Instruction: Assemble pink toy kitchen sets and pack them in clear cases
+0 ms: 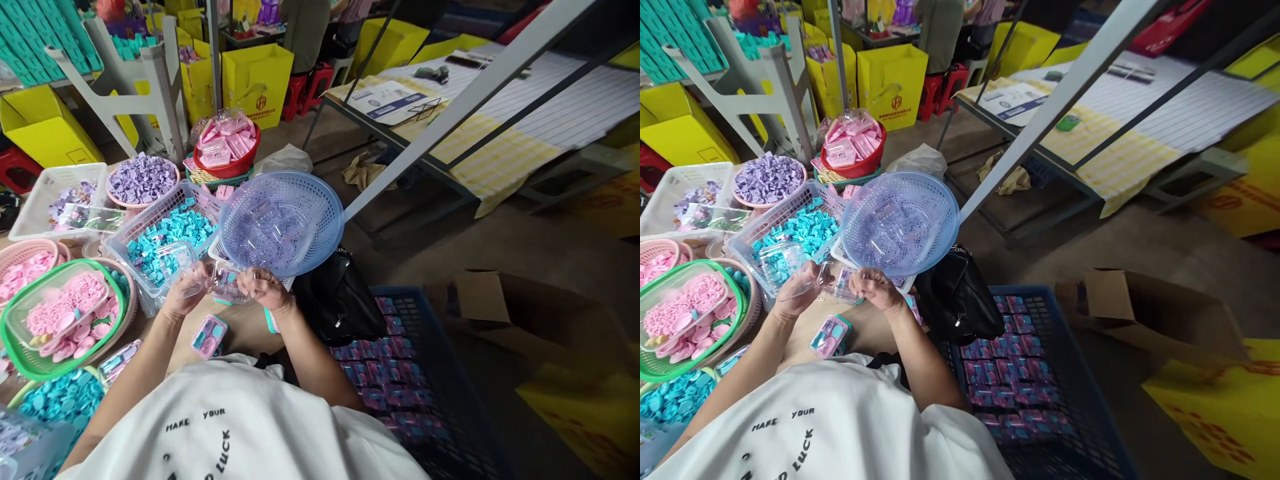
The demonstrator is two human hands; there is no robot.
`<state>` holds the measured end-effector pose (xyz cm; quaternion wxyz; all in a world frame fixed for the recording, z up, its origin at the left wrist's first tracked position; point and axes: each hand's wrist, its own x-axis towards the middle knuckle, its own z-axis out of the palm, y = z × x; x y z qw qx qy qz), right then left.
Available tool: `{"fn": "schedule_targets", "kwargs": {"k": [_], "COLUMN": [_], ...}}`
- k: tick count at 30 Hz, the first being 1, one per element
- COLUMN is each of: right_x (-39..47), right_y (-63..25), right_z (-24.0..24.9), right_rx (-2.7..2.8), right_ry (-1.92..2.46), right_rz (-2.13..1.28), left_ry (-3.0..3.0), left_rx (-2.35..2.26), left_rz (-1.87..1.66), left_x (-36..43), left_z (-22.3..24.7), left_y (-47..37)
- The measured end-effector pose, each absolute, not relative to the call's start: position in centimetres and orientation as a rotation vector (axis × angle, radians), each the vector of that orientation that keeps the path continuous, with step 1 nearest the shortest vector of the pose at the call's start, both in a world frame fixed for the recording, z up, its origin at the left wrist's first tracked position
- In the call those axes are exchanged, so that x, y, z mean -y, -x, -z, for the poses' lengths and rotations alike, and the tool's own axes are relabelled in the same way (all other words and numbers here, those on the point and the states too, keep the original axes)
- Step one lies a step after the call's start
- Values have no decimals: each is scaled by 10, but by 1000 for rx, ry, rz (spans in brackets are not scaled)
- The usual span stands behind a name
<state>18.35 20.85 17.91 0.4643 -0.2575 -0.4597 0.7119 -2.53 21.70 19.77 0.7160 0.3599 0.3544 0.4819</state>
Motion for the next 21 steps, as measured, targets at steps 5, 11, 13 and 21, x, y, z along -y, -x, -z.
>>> {"fn": "schedule_targets", "kwargs": {"k": [5, 11, 13, 21], "right_x": [-206, -203, -202, -205], "right_y": [-180, -174, -171, -156], "right_z": [-177, -183, -185, -184], "right_rx": [1288, 1337, 1346, 1181], "right_ry": [684, 708, 729, 796], "right_rz": [-1686, -1671, -1669, -1690], "left_ry": [-740, -627, -607, -537], "left_rx": [-752, -701, -713, -683], "left_rz": [-1073, -1102, -1123, -1230], "left_x": [-218, -219, -220, -221], "left_z": [-194, -179, -175, -166], "left_y": [28, 36, 38, 42]}}
